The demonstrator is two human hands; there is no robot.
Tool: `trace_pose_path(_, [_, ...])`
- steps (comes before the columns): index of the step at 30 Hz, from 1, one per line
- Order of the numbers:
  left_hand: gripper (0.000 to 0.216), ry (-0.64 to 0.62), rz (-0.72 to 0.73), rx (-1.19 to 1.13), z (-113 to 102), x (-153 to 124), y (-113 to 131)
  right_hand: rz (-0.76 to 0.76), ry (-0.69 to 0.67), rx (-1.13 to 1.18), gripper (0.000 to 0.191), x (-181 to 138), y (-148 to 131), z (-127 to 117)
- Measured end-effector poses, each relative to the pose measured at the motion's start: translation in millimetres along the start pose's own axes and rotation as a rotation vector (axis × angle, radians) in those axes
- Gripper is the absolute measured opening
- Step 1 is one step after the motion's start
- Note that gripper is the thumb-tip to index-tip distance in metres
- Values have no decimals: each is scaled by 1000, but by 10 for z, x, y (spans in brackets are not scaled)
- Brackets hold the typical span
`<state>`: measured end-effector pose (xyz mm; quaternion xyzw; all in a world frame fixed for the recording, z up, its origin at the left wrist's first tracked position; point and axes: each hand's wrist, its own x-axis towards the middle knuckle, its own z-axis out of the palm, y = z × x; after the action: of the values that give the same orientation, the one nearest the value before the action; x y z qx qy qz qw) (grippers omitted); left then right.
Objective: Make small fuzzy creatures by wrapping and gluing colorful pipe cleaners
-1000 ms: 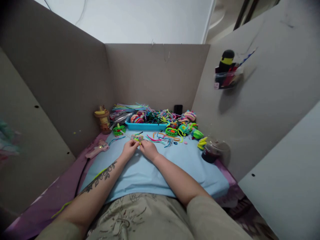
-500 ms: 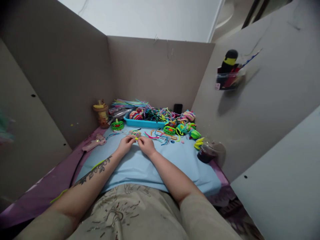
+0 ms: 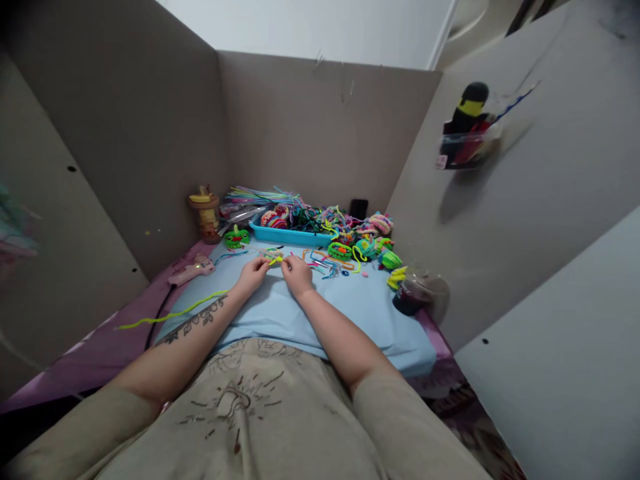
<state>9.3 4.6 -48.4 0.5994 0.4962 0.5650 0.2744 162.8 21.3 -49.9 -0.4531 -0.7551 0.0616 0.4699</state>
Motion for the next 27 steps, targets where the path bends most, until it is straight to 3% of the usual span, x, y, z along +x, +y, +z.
trace_pose_path(11, [18,-59,-140,-242,37,41,13,-73,-17,-129,18,31,21,26])
trace_pose_path(16, [26,-102,-119,-244,44,12,46,-167,-7,-207,19,27,-14,5])
trace_pose_path(23, [30,-11,-114,-152,24,15,58,-246,-32,-241,19,-20,-40,13])
trace_pose_path(27, [29,9,-94,-133,7,42,41,-229,-58,-113,12,-16,-30,54])
